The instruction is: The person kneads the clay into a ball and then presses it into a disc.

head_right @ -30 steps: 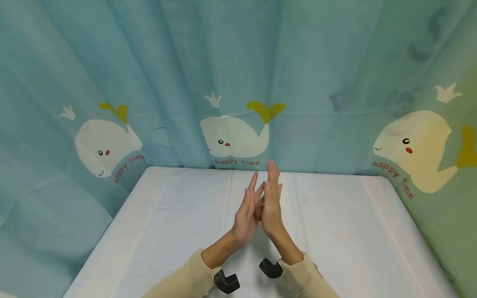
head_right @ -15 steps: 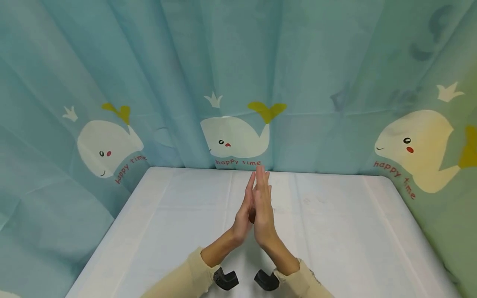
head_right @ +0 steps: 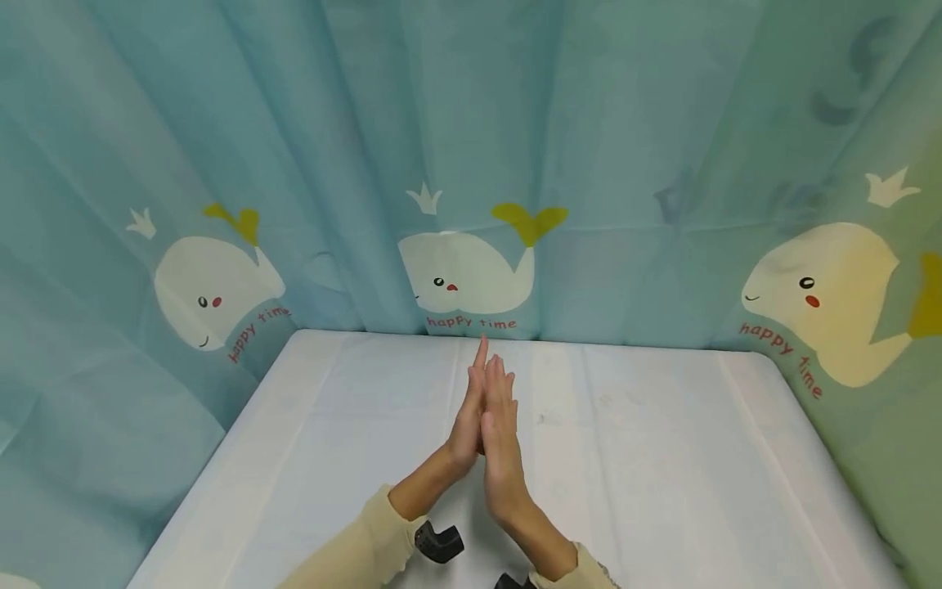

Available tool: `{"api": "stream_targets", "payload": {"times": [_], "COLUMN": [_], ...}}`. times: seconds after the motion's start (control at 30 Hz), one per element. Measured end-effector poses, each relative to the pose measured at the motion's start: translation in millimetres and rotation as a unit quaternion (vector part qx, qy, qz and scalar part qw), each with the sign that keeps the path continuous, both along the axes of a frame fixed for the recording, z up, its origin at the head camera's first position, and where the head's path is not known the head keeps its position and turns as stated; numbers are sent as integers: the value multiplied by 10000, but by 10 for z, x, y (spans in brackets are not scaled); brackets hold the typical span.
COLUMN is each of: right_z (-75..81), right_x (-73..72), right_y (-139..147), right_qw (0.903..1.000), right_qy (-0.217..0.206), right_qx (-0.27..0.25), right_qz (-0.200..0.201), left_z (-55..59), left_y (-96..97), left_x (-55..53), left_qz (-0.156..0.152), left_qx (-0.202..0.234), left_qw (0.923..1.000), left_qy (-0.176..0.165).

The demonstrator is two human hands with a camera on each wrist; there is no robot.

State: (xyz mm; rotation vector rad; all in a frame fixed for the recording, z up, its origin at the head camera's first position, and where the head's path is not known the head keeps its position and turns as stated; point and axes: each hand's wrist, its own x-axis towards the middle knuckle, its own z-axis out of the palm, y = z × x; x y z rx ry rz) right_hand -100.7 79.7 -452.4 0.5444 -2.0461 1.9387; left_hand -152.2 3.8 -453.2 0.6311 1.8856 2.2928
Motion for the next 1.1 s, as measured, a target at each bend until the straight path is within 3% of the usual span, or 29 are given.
{"api": "stream_targets", "payload": {"times": [0.1,0.17,0.23,0.37,0.43,0.5,0.6,0.7,0.83,0.9,0.97,1.1], "right_z": [98,129,117,-7,-82,-136,-139,-46,101,146,160,86], "right_x": [-40,-123,-249,-459,-460,-387,-204,-68,-64,-130,-226,-384], "right_y": [37,90,166,330,343,283,141,48,69,122,192,304], "right_qw": [9978,9965,9973,9976,9951,9948,9972,9997,9952,9924,9954,9995], "right_qy": [520,595,376,-574,-936,-990,-696,-116,849,1024,781,-147], "right_qx": [349,443,398,11,-166,-220,-266,-146,485,649,498,-61], "right_qz": [-232,-377,-493,-389,-256,-136,33,141,-41,-210,-262,-261], "left_z": [-93,-122,-107,10,56,81,82,62,-7,-31,-36,2], "left_y": [54,65,70,64,57,40,12,6,52,79,96,92], "left_x": [5,48,85,151,148,110,-8,-91,-67,-17,42,114], "left_qz": [-249,-475,-660,-762,-686,-490,-145,21,-182,-375,-588,-814], "left_qx": [79,170,264,233,189,171,210,131,78,207,356,417], "left_qw": [9996,9987,9974,9968,9974,9986,9997,9998,9997,9990,9976,9958], "left_qy": [-102,-122,-71,-5,94,98,-2,-127,-167,-128,-70,34]}}
